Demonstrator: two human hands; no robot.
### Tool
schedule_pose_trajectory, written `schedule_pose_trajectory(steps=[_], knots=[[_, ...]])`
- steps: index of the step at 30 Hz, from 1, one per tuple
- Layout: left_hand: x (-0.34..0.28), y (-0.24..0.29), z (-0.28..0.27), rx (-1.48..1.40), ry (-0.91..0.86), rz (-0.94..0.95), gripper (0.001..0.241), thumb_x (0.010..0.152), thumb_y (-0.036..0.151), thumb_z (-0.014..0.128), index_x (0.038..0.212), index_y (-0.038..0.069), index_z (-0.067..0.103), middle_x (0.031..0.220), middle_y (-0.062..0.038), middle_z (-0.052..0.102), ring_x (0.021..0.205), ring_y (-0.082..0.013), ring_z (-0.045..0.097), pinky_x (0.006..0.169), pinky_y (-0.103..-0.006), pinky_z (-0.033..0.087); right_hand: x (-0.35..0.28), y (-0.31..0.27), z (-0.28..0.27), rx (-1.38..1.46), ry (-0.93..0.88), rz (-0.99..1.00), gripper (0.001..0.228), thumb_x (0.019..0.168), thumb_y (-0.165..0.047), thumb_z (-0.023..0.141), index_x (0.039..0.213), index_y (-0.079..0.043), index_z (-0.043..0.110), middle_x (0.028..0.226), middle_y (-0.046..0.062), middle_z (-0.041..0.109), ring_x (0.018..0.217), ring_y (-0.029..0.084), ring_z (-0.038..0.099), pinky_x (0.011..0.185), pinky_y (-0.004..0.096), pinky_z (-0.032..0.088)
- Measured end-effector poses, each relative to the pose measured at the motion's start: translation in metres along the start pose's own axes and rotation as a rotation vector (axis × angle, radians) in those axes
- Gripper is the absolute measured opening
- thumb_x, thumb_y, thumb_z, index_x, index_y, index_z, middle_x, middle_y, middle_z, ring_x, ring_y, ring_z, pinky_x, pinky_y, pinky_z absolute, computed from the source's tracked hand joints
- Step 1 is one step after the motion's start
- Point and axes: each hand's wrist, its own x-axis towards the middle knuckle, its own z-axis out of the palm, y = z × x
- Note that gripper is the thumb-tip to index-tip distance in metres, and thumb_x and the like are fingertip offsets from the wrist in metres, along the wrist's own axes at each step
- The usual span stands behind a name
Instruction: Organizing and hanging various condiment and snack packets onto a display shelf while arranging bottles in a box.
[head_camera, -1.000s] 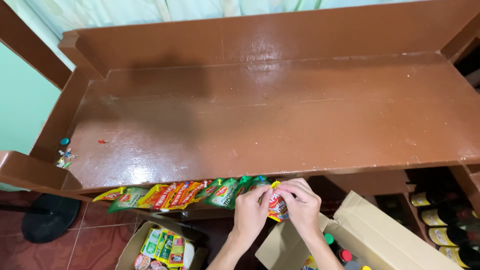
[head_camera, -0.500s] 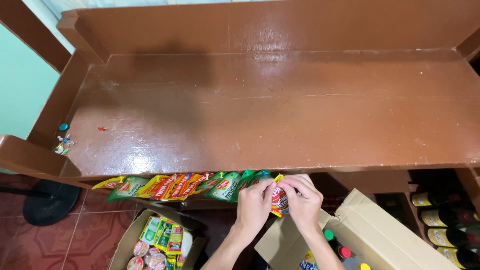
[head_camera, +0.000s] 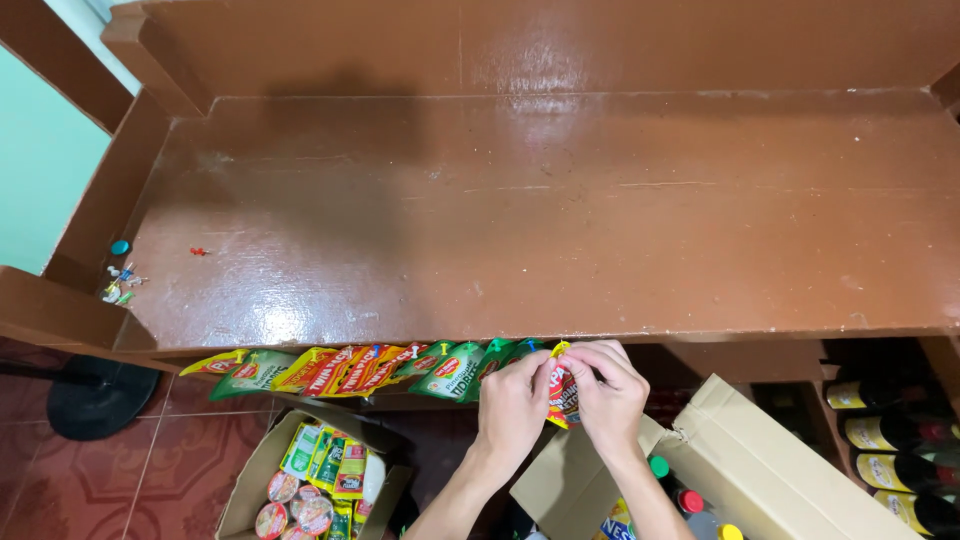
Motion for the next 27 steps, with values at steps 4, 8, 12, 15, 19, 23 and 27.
schedule_pose_trajectory(steps=[4,8,12,15,19,23,27], knots=[[-0.001,-0.002,0.0,0.007,0.011,0.02,0.015,0.095,0.013,0.07,0.102,0.001,0.075,0.081,-0.02,0.074,0.07,-0.0331,0.074,0.06,-0.04,0.057,0.0,0.0,0.001,0.01,0.003,0.002,0.01,0.082,0.002,0.078,0.091,0.003,0.075,0.091,0.01,0.076,0.087,0.021,0.07,0.08,0.031,0.057],[0.0,-0.001,-0.001,-0.022,-0.008,-0.002,0.015,0.095,0.012,0.068,0.103,0.001,0.075,0.081,-0.019,0.074,0.069,-0.0321,0.074,0.059,-0.0394,0.057,0.001,-0.001,0.001,0.016,0.002,0.003,0.01,0.082,0.002,0.078,0.092,0.004,0.075,0.092,0.01,0.075,0.088,0.021,0.07,0.081,0.031,0.057],[0.0,-0.002,0.0,-0.034,-0.013,-0.009,0.015,0.096,0.012,0.069,0.103,0.001,0.075,0.081,-0.019,0.074,0.069,-0.0315,0.075,0.059,-0.039,0.057,0.0,-0.001,0.001,0.027,0.001,0.015,0.01,0.082,0.002,0.078,0.092,0.004,0.075,0.092,0.011,0.075,0.088,0.021,0.07,0.081,0.031,0.057],[0.001,-0.001,-0.001,-0.02,-0.007,-0.008,0.014,0.095,0.012,0.069,0.103,0.002,0.076,0.082,-0.019,0.074,0.07,-0.0322,0.074,0.059,-0.0388,0.057,0.0,0.0,0.001,0.025,0.004,0.016,0.01,0.082,0.002,0.078,0.091,0.004,0.075,0.092,0.011,0.075,0.088,0.021,0.07,0.081,0.031,0.057],[0.001,-0.002,-0.001,-0.039,0.002,-0.003,0.014,0.095,0.012,0.069,0.103,0.002,0.075,0.083,-0.019,0.074,0.071,-0.0313,0.075,0.061,-0.0381,0.058,0.001,0.0,0.002,0.029,0.007,0.014,0.01,0.083,0.003,0.078,0.091,0.004,0.074,0.092,0.011,0.075,0.088,0.02,0.07,0.081,0.031,0.057],[-0.002,-0.001,-0.003,-0.056,-0.015,-0.037,0.015,0.095,0.011,0.068,0.104,0.002,0.076,0.083,-0.02,0.074,0.071,-0.032,0.075,0.06,-0.0386,0.057,0.002,-0.004,0.002,0.016,0.0,0.003,0.01,0.081,0.004,0.078,0.09,0.004,0.074,0.091,0.011,0.075,0.087,0.02,0.071,0.08,0.031,0.057],[-0.009,-0.01,-0.007,-0.056,0.013,-0.059,0.016,0.095,0.012,0.069,0.106,0.001,0.075,0.083,-0.02,0.074,0.07,-0.0308,0.076,0.06,-0.0376,0.058,0.001,-0.009,0.007,-0.006,-0.041,-0.028,0.009,0.08,0.006,0.076,0.088,0.003,0.075,0.089,0.01,0.075,0.086,0.02,0.071,0.078,0.031,0.058]])
